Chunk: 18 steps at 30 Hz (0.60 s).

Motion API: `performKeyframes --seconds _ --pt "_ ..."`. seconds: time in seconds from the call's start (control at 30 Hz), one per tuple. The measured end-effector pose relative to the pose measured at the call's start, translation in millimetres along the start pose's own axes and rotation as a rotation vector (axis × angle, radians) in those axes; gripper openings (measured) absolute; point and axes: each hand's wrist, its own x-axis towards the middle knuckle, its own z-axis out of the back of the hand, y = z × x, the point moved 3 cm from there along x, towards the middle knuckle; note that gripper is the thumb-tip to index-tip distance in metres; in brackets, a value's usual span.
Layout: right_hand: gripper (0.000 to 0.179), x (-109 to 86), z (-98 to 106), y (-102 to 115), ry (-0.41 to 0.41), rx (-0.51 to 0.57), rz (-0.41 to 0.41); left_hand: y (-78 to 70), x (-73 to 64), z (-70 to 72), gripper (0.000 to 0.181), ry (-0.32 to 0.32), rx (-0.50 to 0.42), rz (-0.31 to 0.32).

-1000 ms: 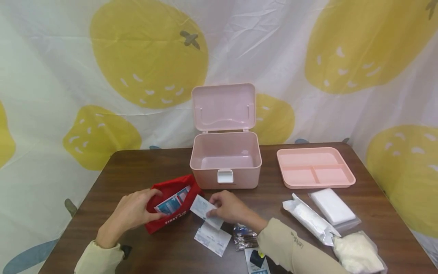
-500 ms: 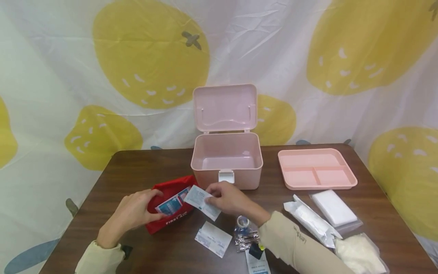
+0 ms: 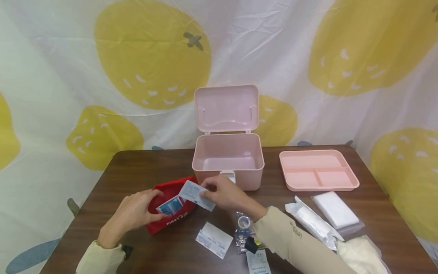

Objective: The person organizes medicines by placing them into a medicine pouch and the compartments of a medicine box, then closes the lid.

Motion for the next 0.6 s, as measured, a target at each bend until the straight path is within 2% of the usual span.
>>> performKeyframes --seconds 0.4,0.6 --pt "0.014 19.5 -1.8 21.0 -0.015 0.010 0.064 0.4 0.0 -0.2 0.061 -0.007 0.007 -0.002" --pt "0.011 27.5 -6.7 31.1 -0.034 -0.012 0.083 1.7 -0.2 -0.7 0.061 -0.003 0.006 -0.003"
